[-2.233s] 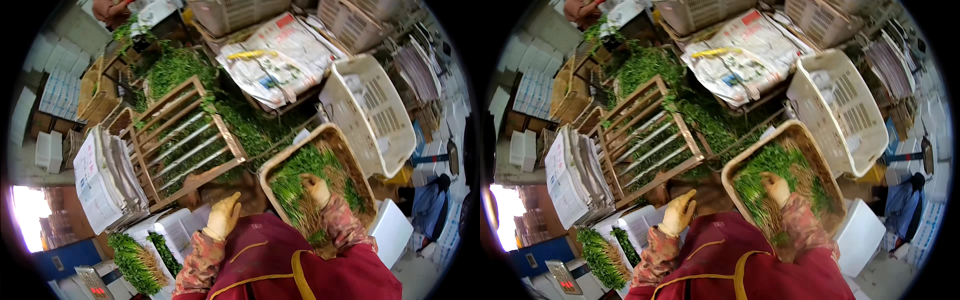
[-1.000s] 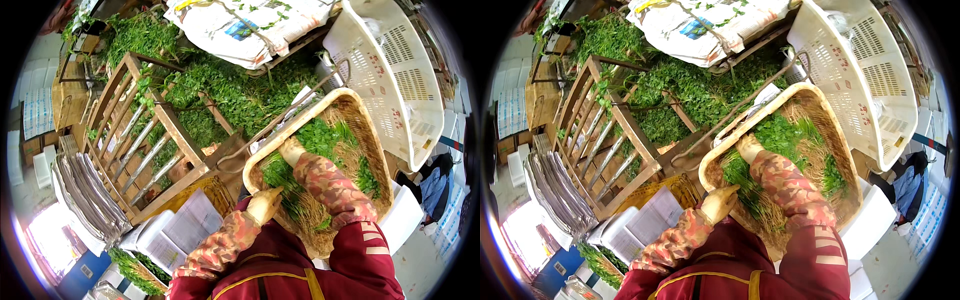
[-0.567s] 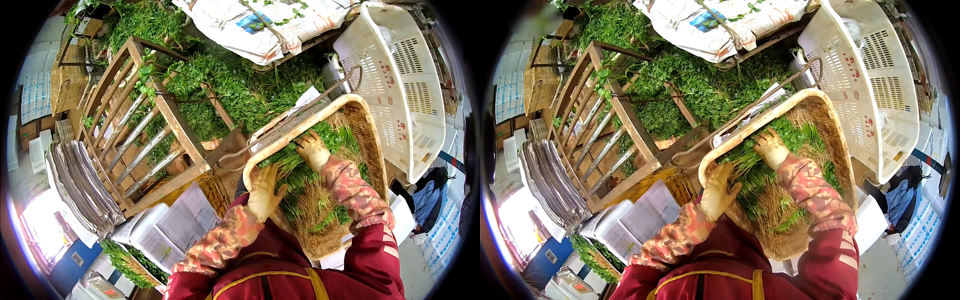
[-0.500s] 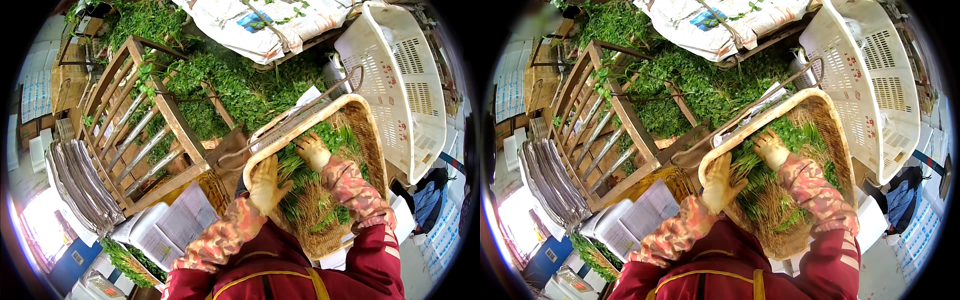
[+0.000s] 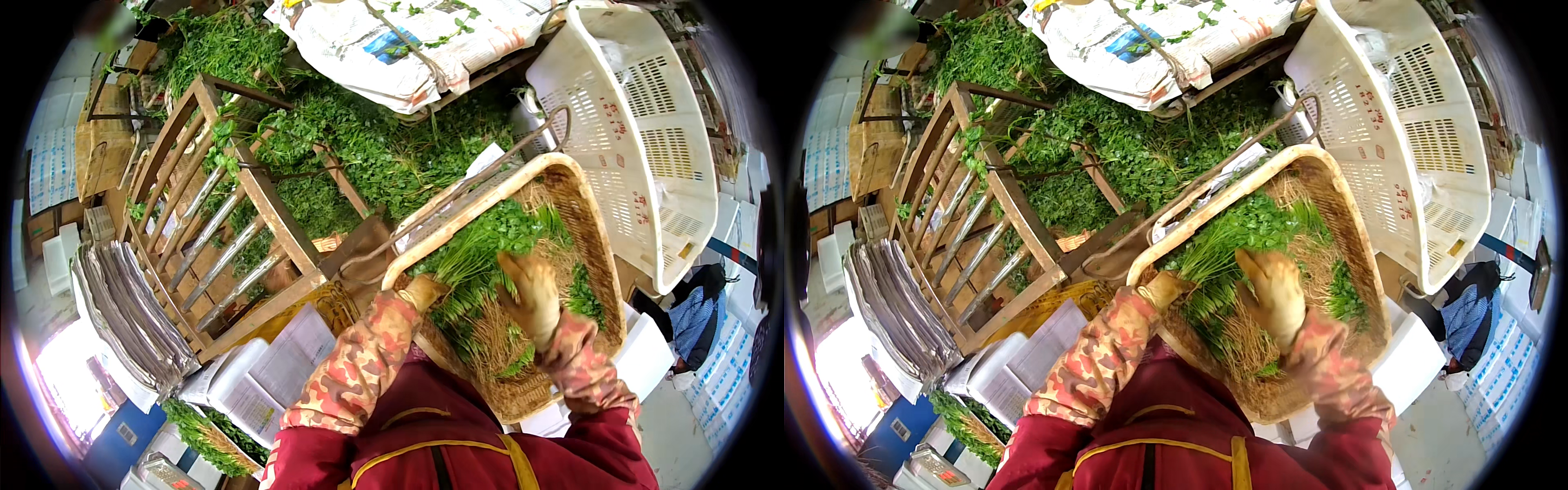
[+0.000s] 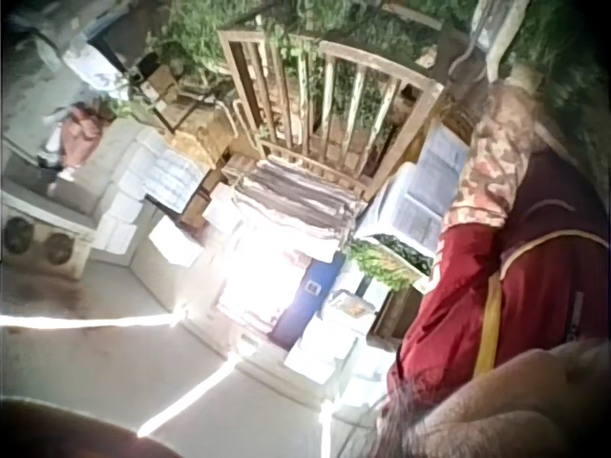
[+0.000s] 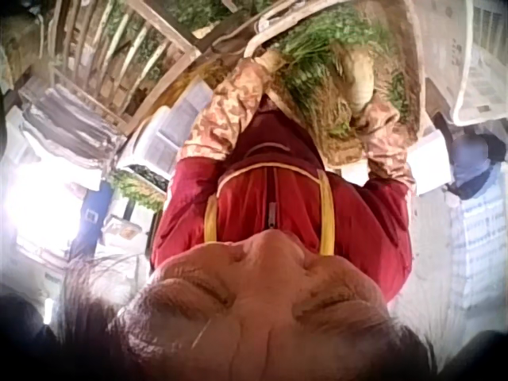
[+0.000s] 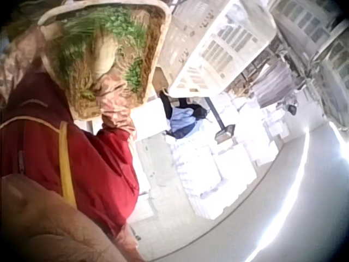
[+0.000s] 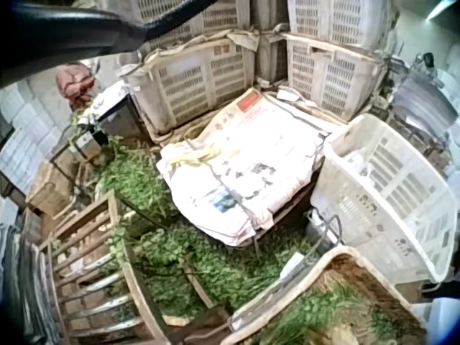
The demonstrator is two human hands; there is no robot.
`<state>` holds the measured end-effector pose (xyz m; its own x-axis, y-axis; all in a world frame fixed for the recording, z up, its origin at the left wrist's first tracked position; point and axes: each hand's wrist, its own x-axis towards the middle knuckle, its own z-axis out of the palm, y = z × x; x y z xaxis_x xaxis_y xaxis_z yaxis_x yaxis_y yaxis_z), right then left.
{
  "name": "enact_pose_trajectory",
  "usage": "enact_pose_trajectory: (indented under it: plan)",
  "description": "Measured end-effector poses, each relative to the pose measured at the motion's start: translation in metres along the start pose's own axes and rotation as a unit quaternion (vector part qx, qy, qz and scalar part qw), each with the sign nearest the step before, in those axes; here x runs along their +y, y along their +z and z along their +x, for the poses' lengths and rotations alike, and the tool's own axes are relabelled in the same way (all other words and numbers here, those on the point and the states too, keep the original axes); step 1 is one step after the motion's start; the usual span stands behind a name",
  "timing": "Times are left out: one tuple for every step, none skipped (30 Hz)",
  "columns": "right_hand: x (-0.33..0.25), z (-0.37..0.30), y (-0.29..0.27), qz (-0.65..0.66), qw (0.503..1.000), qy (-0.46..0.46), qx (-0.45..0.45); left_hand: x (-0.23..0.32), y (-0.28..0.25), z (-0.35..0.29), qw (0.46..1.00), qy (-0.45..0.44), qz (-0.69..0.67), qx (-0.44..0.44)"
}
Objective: The person takes bunches of leafy greens from a basket, organizes them by hand, and places them into a larger crate lined with newspaper. They also move a large basket of greens across a warehouse floor.
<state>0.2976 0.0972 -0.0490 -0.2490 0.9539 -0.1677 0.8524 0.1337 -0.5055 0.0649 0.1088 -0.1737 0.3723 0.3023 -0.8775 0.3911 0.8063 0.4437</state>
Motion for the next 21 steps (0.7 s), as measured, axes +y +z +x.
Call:
enact_pose_trajectory:
  plan:
    - [-0.005, -0.016, 0.003, 0.044, 0.997, 0.033, -0.057, -0.027, 0.003, 0.016, 0.996, 0.078, 0.03, 0.009]
    - [-0.006, -0.027, 0.012, 0.09, 0.987, 0.067, -0.112, -0.025, 0.007, 0.013, 0.998, 0.062, 0.015, 0.003]
    - [-0.014, -0.03, 0.019, 0.251, 0.937, 0.173, -0.171, -0.016, 0.011, 0.004, 0.999, 0.045, 0.004, -0.008]
    - [-0.018, -0.032, 0.028, 0.446, 0.818, 0.265, -0.249, -0.009, 0.017, -0.007, 0.999, 0.027, -0.008, -0.018]
    - [-0.017, -0.041, 0.052, 0.569, 0.731, 0.31, -0.212, -0.003, 0.03, -0.023, 0.984, 0.17, 0.031, 0.051]
    - [-0.017, -0.048, 0.073, 0.678, 0.626, 0.345, -0.171, 0.007, 0.044, -0.042, 0.94, 0.193, 0.247, 0.134]
    - [-0.019, -0.046, 0.082, 0.619, 0.728, 0.268, -0.12, 0.018, 0.057, -0.063, 0.84, 0.203, 0.452, 0.221]
    - [-0.023, -0.045, 0.089, 0.546, 0.813, 0.193, -0.064, 0.018, 0.069, -0.076, 0.694, 0.197, 0.63, 0.287]
    - [-0.03, -0.048, 0.088, 0.453, 0.87, 0.18, -0.069, 0.012, 0.081, -0.082, 0.658, 0.221, 0.644, 0.322]
    - [-0.039, -0.052, 0.09, 0.357, 0.916, 0.167, -0.078, 0.003, 0.092, -0.089, 0.62, 0.245, 0.656, 0.356]
    - [-0.041, -0.06, 0.107, 0.535, 0.81, 0.238, -0.033, -0.01, 0.098, -0.092, 0.669, 0.258, 0.635, 0.286]
    - [-0.048, -0.055, 0.113, 0.686, 0.666, 0.294, 0.012, -0.007, 0.105, -0.101, 0.676, 0.221, 0.652, 0.262]
    - [-0.046, -0.062, 0.105, 0.744, 0.562, 0.36, 0.04, -0.007, 0.102, -0.112, 0.731, 0.277, 0.586, 0.212]
    - [-0.054, -0.061, 0.08, 0.788, 0.447, 0.419, 0.063, -0.004, 0.095, -0.128, 0.778, 0.327, 0.513, 0.16]
    - [-0.047, -0.067, 0.067, 0.787, 0.42, 0.447, 0.069, 0.003, 0.09, -0.144, 0.825, 0.331, 0.44, 0.125]
    - [-0.039, -0.075, 0.048, 0.736, 0.484, 0.473, 0.03, 0.013, 0.083, -0.16, 0.866, 0.333, 0.364, 0.087]
    - [-0.028, -0.085, 0.034, 0.729, 0.517, 0.448, 0.001, 0.018, 0.077, -0.172, 0.897, 0.334, 0.286, 0.048]
    - [-0.017, -0.097, 0.021, 0.719, 0.551, 0.422, -0.028, 0.009, 0.072, -0.173, 0.894, 0.325, 0.303, 0.055]
    - [-0.003, -0.117, 0.025, 0.689, 0.547, 0.474, -0.038, -0.006, 0.068, -0.164, 0.89, 0.319, 0.322, 0.053]
    - [0.022, -0.141, 0.05, 0.658, 0.541, 0.523, -0.04, -0.016, 0.064, -0.154, 0.881, 0.319, 0.345, 0.049]
    - [0.055, -0.162, 0.077, 0.626, 0.536, 0.565, -0.038, -0.022, 0.065, -0.151, 0.865, 0.325, 0.379, 0.054]
